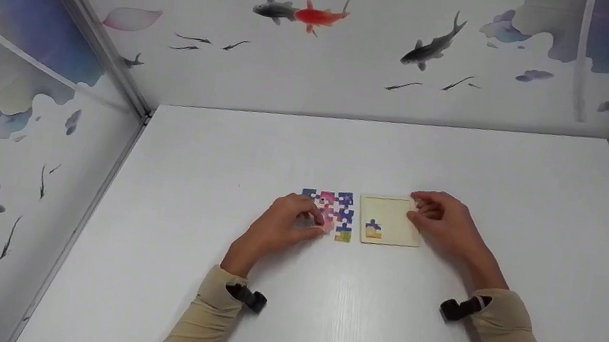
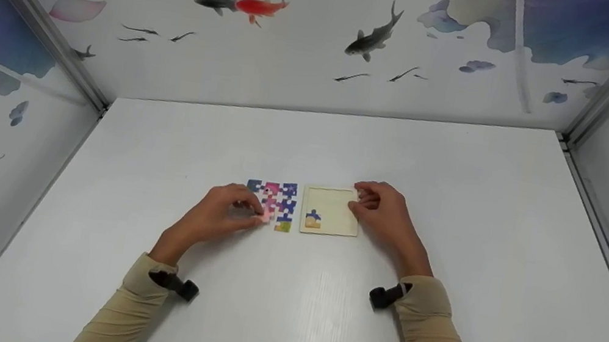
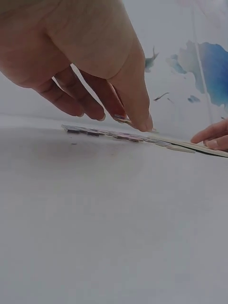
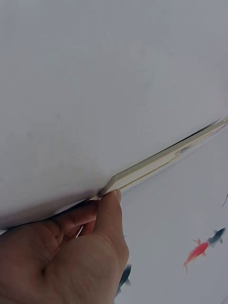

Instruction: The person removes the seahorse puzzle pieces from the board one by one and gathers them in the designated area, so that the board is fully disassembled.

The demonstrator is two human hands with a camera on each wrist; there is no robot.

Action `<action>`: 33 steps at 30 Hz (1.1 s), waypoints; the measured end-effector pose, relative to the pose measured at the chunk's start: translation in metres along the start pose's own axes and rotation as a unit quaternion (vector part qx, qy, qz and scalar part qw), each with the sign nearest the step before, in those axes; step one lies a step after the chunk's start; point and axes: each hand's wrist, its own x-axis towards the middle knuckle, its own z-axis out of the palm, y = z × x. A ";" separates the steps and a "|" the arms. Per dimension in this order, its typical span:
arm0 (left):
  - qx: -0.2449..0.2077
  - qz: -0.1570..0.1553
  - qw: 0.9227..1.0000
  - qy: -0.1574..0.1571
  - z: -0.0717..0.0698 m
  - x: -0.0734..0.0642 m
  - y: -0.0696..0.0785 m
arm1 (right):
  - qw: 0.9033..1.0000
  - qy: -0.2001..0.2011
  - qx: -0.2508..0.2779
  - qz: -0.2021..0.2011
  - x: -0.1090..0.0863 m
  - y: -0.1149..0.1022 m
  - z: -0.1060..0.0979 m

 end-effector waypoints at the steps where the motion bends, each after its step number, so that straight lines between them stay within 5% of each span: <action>1: 0.005 0.002 1.000 -0.003 0.000 0.000 0.000 | 1.000 0.000 -0.001 -0.001 0.000 0.000 0.000; 10: 0.055 0.025 0.998 -0.016 0.002 0.001 0.003 | 1.000 0.001 -0.004 -0.005 0.000 0.000 0.000; 33: 0.071 0.030 0.996 -0.038 0.005 0.003 0.004 | 1.000 0.006 0.000 -0.002 0.000 0.001 0.001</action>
